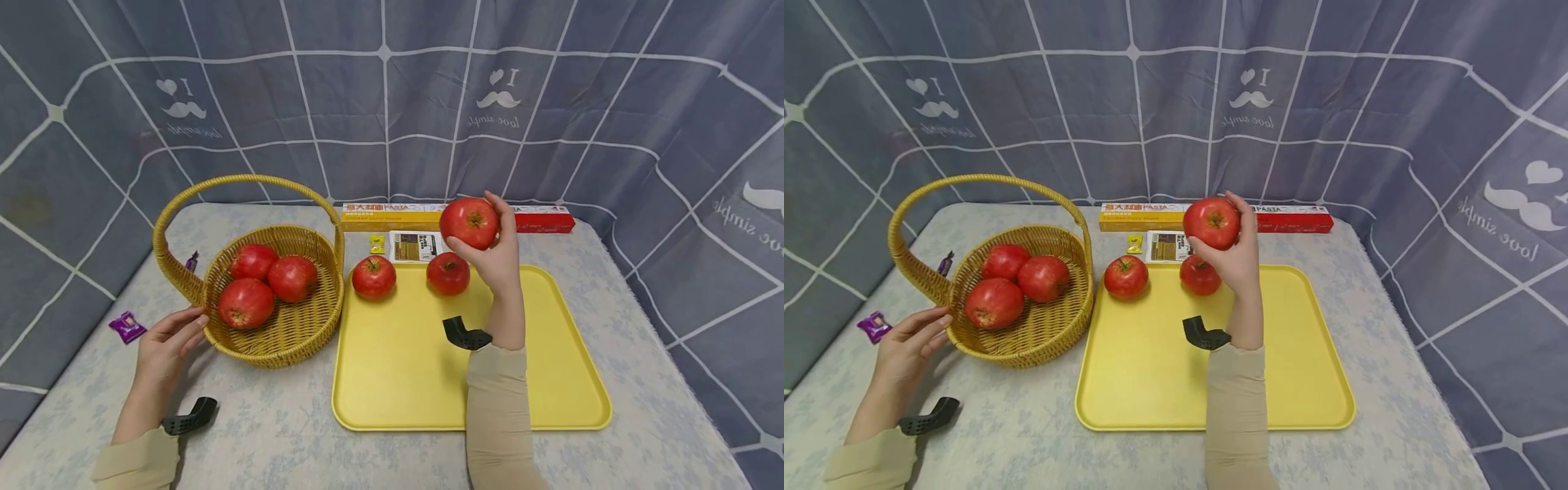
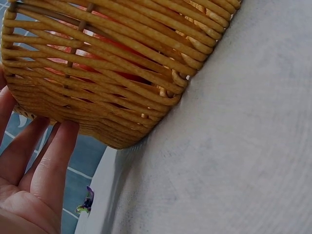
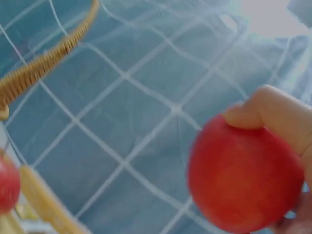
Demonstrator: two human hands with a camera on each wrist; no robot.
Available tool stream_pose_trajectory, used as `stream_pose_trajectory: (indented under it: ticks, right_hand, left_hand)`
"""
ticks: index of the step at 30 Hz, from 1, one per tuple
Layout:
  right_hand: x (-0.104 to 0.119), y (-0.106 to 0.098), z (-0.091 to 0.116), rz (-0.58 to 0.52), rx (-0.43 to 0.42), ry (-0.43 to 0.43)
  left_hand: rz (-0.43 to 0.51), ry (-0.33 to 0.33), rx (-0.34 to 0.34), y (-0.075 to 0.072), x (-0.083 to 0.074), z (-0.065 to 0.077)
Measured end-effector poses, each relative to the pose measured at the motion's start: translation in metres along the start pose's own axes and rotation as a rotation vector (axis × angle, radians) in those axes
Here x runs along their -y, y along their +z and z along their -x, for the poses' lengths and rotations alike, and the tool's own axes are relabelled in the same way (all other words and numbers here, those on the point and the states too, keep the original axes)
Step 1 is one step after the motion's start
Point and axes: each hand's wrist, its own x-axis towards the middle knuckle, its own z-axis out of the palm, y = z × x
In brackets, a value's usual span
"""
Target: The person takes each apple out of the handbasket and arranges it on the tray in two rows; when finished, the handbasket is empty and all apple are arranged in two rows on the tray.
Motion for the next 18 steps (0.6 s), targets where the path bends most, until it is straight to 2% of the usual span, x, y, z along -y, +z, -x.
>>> stream_pose_trajectory:
  ticks: [5,8,11,18]
  right_hand:
    - [-0.024,-0.015,-0.004,0.025,-0.265,0.077]
    - [-0.04,-0.02,-0.005,0.054,-0.372,0.125]
    - [-0.055,-0.026,-0.005,0.09,-0.431,0.177]
    - [-0.08,-0.039,-0.002,0.122,-0.508,0.328]
  left_hand:
    - [0.025,0.004,-0.004,0.0,0.0,-0.002]
    - [0.039,0.003,-0.008,0.0,-0.001,-0.002]
    - [0.04,-0.006,-0.009,0.0,-0.001,-0.001]
    - [0.017,-0.004,-0.007,0.001,0.0,-0.001]
